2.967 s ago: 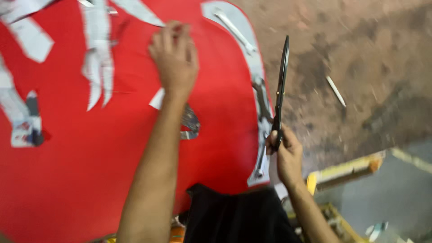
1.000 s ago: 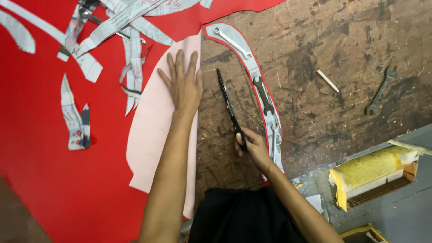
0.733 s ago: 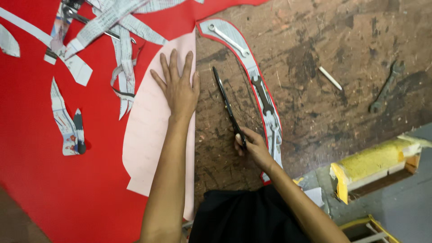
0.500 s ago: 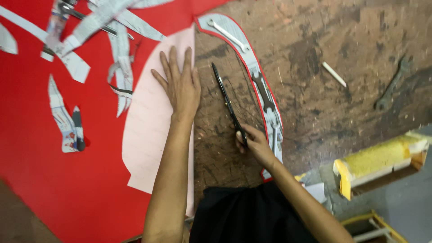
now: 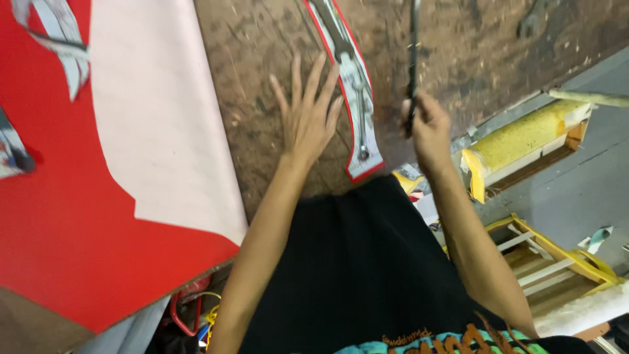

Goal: The person places a paper template on a red fabric sheet, traces the template's outline with a white marker, and then cuts along the traced line using scissors. The cut piece is separated from the main fabric.

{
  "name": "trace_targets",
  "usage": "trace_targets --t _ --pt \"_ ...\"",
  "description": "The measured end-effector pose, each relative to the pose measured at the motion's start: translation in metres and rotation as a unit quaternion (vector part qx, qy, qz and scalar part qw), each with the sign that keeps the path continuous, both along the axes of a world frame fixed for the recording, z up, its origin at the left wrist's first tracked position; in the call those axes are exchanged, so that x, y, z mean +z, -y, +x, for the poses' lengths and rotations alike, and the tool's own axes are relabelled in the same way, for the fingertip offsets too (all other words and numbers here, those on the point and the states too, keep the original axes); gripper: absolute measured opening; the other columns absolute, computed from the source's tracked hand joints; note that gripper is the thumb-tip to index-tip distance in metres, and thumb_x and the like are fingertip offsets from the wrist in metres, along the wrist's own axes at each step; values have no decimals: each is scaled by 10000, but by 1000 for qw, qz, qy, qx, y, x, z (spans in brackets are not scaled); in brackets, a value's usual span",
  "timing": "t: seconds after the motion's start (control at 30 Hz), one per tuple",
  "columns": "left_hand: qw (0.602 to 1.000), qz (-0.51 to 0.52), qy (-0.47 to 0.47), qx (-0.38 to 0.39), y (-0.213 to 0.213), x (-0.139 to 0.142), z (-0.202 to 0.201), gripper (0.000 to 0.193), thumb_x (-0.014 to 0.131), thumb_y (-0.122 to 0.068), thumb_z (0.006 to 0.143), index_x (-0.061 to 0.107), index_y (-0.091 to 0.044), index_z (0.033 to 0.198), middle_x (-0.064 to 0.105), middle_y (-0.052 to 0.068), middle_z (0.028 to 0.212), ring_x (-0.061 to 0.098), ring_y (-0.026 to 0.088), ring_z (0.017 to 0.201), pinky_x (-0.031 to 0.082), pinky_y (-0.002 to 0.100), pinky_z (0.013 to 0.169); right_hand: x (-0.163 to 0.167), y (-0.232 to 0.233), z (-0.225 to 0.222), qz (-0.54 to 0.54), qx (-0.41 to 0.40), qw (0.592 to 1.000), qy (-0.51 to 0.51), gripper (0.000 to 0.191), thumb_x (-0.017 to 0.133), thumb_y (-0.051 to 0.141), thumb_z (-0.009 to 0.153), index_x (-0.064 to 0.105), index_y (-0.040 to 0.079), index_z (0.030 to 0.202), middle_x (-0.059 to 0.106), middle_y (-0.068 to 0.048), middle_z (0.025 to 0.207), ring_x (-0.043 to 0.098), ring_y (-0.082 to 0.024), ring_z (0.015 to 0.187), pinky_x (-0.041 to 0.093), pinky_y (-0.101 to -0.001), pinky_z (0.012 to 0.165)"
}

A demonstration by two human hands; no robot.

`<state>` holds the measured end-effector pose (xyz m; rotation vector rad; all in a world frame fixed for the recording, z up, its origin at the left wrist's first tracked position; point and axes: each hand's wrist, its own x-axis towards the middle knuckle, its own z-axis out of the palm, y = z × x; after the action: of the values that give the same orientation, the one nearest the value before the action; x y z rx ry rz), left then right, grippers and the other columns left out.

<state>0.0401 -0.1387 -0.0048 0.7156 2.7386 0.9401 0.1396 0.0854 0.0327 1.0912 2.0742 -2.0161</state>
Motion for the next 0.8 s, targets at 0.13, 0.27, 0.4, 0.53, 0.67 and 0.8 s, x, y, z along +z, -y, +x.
trace_targets --t 0.13,0.27,0.4,0.53,0.67,0.8 --pt "999 -21 -36 -16 -8 -11 0 571 613 -435 1068 462 -228 1579 315 -16 1678 133 388 1573 -2 752 1217 6 -12 30 -8 -19 1000 -10 260 637 170 1074 646 44 1300 605 33 804 580 -64 674 444 -221 562" --pt "997 -34 -54 -51 -5 -13 6 542 615 -462 1057 521 -238 1541 323 -5 1671 113 391 1563 -21 773 1189 2 -15 48 -10 -20 999 -24 229 634 171 1089 643 16 1258 601 14 793 561 -79 630 443 -231 558" --pt "995 -48 -56 -67 -5 3 24 524 641 -454 1024 559 -267 1506 321 14 1674 109 397 1567 -29 792 1169 -4 -35 26 12 25 999 -43 261 631 158 1060 647 19 1281 609 16 784 561 -62 629 449 -224 548" --pt "997 -70 -22 -37 -16 18 46 529 669 -435 962 576 -318 1470 324 28 1658 125 403 1558 -13 796 1155 -10 -67 -18 41 96 993 -64 256 649 151 1077 669 6 1288 607 20 820 544 -52 666 431 -221 571" --pt "994 -108 -8 -8 -24 27 71 502 666 -395 995 582 -317 1484 343 44 1664 149 395 1570 26 789 1175 -20 -97 -55 75 131 985 -83 259 653 171 1059 660 13 1264 620 13 795 557 -58 629 430 -229 531" --pt "993 -118 3 20 -27 34 91 496 675 -379 960 604 -302 1445 372 77 1623 185 394 1545 43 789 1153 -33 -136 -107 242 152 953 -96 223 679 198 1096 713 30 1238 676 -42 880 592 -171 740 459 -347 630"
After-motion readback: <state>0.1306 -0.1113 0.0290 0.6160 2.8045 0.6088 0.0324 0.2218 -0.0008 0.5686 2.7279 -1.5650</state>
